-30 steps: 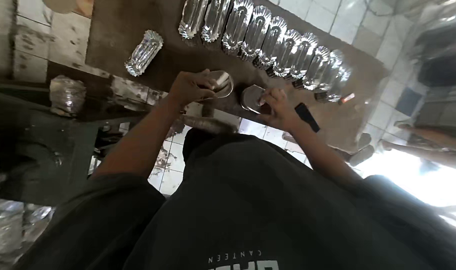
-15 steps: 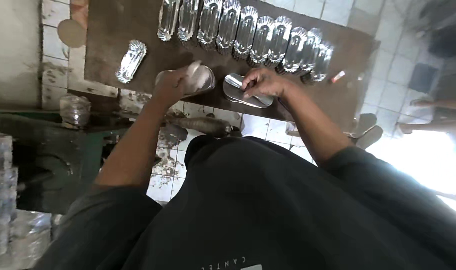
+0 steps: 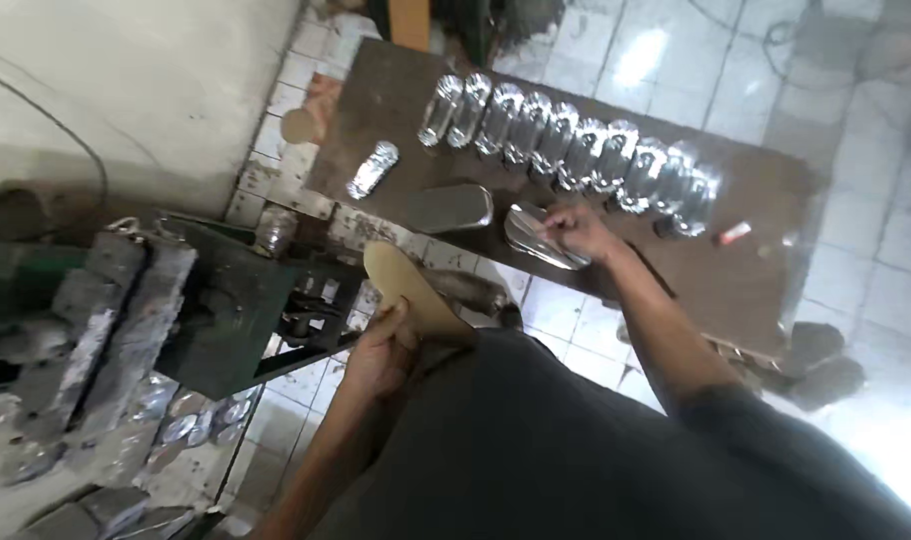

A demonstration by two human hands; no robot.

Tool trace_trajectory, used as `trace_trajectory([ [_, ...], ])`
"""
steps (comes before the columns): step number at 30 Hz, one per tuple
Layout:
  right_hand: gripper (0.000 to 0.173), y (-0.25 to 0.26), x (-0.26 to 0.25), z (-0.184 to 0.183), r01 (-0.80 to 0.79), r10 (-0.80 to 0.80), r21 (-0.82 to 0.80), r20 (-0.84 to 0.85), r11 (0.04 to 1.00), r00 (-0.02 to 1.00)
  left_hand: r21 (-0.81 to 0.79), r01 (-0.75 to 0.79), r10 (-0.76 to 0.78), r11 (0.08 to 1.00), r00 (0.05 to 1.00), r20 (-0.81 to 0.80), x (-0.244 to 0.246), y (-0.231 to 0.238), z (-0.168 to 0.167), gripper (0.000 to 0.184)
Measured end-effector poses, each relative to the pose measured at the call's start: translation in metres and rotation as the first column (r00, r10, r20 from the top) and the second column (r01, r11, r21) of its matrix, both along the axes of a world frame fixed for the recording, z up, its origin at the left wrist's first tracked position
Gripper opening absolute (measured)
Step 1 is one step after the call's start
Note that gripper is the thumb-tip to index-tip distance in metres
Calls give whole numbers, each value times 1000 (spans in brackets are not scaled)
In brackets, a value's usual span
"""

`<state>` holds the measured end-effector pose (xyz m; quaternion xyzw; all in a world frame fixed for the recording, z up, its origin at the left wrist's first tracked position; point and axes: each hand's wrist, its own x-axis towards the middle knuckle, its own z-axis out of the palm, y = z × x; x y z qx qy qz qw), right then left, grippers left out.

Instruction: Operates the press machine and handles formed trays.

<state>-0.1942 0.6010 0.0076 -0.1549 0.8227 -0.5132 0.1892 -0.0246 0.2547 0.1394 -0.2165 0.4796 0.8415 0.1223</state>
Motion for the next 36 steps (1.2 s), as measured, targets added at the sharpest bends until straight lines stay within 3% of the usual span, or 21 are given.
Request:
trace_trajectory([
  [2,17,-12,13,20,104,-96,207,-49,973,994,-13,5,-7,1000,987,-159,-20,-31,2,21],
  [4,28,-35,35,55,283,-201,491,-214,824,956,-62,-7,-8,998,970,-244,-36,-65,0,23],
  [7,33,-61,52,64,473,-227,580,-447,663,865,-195,-43,26,980,996,-88,-29,-92,-10,26],
  [10,38,-86,47,66,420,-326,726,-278,545,904,-172,25,-5,985,994,111,-11,-118,-34,32],
  [13,33,-142,52,89,511,-410,565,-306,648,859,-187,-2,22,982,994,106,-24,-182,-44,32],
  [14,32,-174,59,91,541,-438,425,-322,726,840,-201,8,6,980,997,71,-32,-204,-44,30],
  [16,27,-258,73,94,514,-499,39,-193,857,845,-157,67,-84,985,991,-105,-48,-239,-43,32],
  [19,22,-380,80,106,447,-447,-304,74,842,892,-180,45,-97,983,952,-291,-74,-257,-34,34],
  [22,22,-437,80,127,434,-379,-379,214,817,900,-180,57,-107,982,953,-282,-86,-264,-22,44],
  [26,20,-435,78,158,296,-199,-365,281,882,939,-199,9,-83,980,928,-363,-84,-272,-5,42],
  [28,36,-423,85,168,187,-159,-412,101,892,982,-202,43,-118,978,918,-378,-83,-264,4,44],
  [30,33,-405,92,171,131,-204,-482,-102,866,974,-168,45,-111,985,904,-412,-80,-247,5,41],
  [31,29,-395,94,171,68,-179,-510,-171,857,969,-162,129,-195,978,840,-506,-81,-241,-3,47],
  [33,18,-373,98,172,-78,-84,-513,-284,855,955,-296,398,-480,868,524,-703,-101,-225,-35,61],
  [34,15,-357,99,167,-123,-49,-496,-320,859,946,-306,443,-502,842,439,-745,-106,-202,-47,64],
  [36,14,-309,97,135,-89,-98,-469,-359,879,928,-330,393,-504,858,526,-685,-98,-128,-47,66],
])
